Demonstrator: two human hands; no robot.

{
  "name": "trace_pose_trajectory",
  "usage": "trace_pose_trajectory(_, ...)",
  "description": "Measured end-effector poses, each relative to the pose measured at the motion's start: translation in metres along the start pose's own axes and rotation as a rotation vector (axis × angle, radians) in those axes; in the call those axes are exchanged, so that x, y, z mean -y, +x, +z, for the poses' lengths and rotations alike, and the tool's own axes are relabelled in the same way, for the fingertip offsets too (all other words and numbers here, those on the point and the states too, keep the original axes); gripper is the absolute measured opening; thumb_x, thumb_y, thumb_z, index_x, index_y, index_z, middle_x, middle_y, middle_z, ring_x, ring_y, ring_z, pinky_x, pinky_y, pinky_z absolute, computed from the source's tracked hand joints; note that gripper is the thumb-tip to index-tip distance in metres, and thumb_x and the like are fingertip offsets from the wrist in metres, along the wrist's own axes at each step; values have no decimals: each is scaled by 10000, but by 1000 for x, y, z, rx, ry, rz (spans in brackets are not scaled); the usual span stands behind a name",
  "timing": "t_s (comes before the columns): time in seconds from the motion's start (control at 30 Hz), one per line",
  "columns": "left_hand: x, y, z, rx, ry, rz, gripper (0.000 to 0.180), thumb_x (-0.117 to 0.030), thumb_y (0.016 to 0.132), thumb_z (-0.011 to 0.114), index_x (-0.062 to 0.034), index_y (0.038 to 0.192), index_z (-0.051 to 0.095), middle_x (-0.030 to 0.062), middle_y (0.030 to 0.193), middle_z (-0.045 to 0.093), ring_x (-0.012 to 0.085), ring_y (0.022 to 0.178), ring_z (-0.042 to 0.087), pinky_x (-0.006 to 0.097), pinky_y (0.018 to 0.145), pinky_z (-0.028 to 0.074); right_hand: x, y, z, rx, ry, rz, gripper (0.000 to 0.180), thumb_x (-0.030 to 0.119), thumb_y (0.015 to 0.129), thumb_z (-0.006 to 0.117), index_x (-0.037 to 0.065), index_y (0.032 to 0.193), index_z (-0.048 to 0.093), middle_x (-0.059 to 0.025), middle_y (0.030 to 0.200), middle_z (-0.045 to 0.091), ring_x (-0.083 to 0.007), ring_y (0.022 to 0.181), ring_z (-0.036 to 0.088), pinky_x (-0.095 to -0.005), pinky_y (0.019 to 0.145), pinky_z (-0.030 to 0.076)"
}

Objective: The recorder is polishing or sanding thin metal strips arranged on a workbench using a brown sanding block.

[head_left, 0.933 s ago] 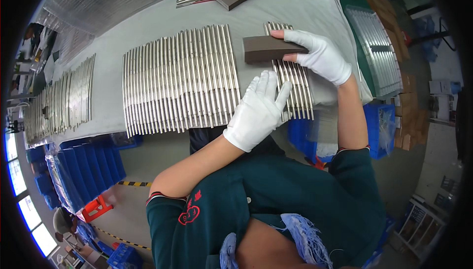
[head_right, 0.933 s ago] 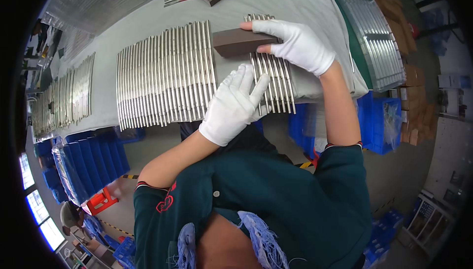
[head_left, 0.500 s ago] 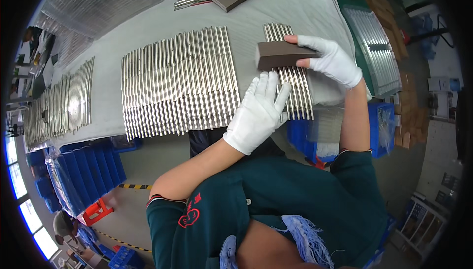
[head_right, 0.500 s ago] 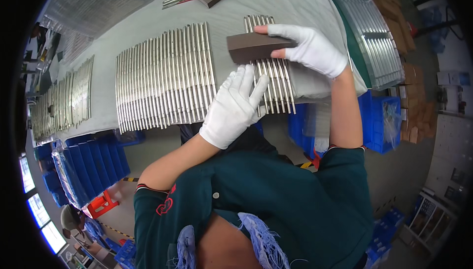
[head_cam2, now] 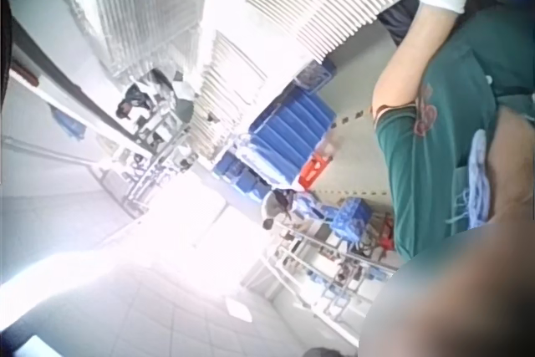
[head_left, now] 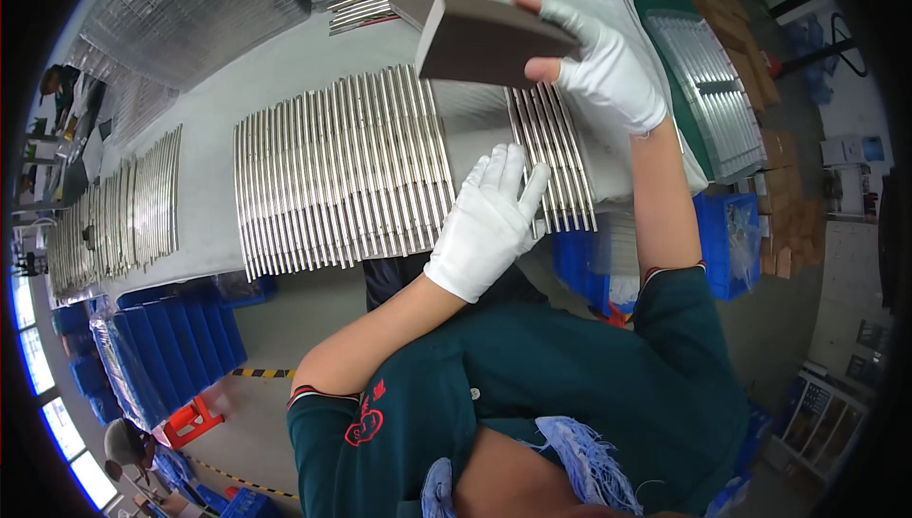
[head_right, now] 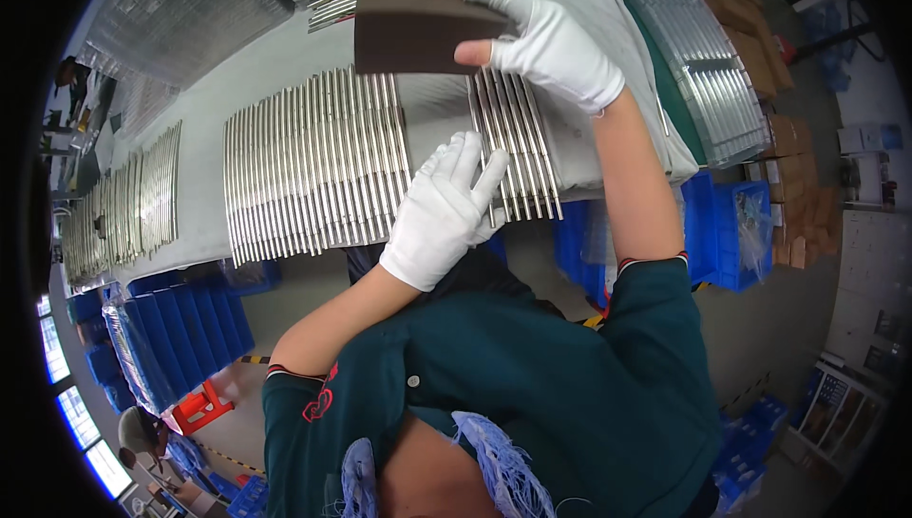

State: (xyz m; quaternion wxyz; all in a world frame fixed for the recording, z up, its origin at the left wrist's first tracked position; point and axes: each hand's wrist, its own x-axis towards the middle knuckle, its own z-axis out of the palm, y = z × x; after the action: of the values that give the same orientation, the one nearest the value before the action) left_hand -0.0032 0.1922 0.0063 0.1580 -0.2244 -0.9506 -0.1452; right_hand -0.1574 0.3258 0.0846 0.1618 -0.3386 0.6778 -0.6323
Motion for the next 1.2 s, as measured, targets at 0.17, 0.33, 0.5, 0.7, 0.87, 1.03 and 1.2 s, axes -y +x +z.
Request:
trace_pose_trajectory(0.17,-7,7,-14,143,-46,15,776,-435,736,716,-26,1338,447,243,1324,460,375,1245,460,467,1049,369,0,47,-11,-115,224,-100,718,160,825,745,42,1432,380,-102,1328,507,-198,1224,470,-303,1050,358)
trace_pose_trajectory(0.33,-14,27,-5,208,-145,163,867,-550,708,701,-49,1361,430,211,1369,429,382,1319,373,497,1097,272,-76,65,-8,-135,426,-43,633,239,879,697,47,1410,412,-63,1306,542,-144,1238,473,-287,1034,414)
trace_pose_trajectory(0.5,-20,42,8,211,-213,267,875,-567,693,704,-87,1371,431,184,1388,425,401,1325,359,510,1111,242,-100,66,-38,-121,591,28,548,216,915,647,43,1385,424,-72,1305,548,-172,1203,526,-305,996,458)
trace_pose_trajectory(0.7,0,15,-14,298,-157,185,887,-573,665,722,-121,1374,440,162,1399,430,405,1328,356,516,1104,259,-91,66,-33,-89,848,-8,492,217,939,605,60,1373,433,-70,1328,544,-181,1198,540,-333,1007,450)
trace_pose_trajectory(0.87,7,1,-34,289,-116,106,902,-583,665,711,-86,1369,443,190,1388,430,407,1326,359,498,1102,272,-89,64,-27,-87,847,-8,418,229,927,620,79,1297,496,-55,1207,613,-181,1078,611,-395,965,487)
trace_pose_trajectory(1.03,-4,10,-18,261,-191,190,880,-565,710,680,-66,1388,426,216,1381,428,402,1332,353,496,1114,252,-97,62,-25,-54,884,60,457,233,939,599,74,1343,457,-63,1279,571,-188,1151,569,-396,1011,454)
trace_pose_trajectory(1.2,6,1,-13,240,-173,200,817,-538,733,671,-46,1350,459,217,1360,449,400,1323,365,491,1110,264,-109,64,-23,58,905,106,511,232,942,593,59,1388,412,-83,1344,528,-204,1220,527,-413,1053,423)
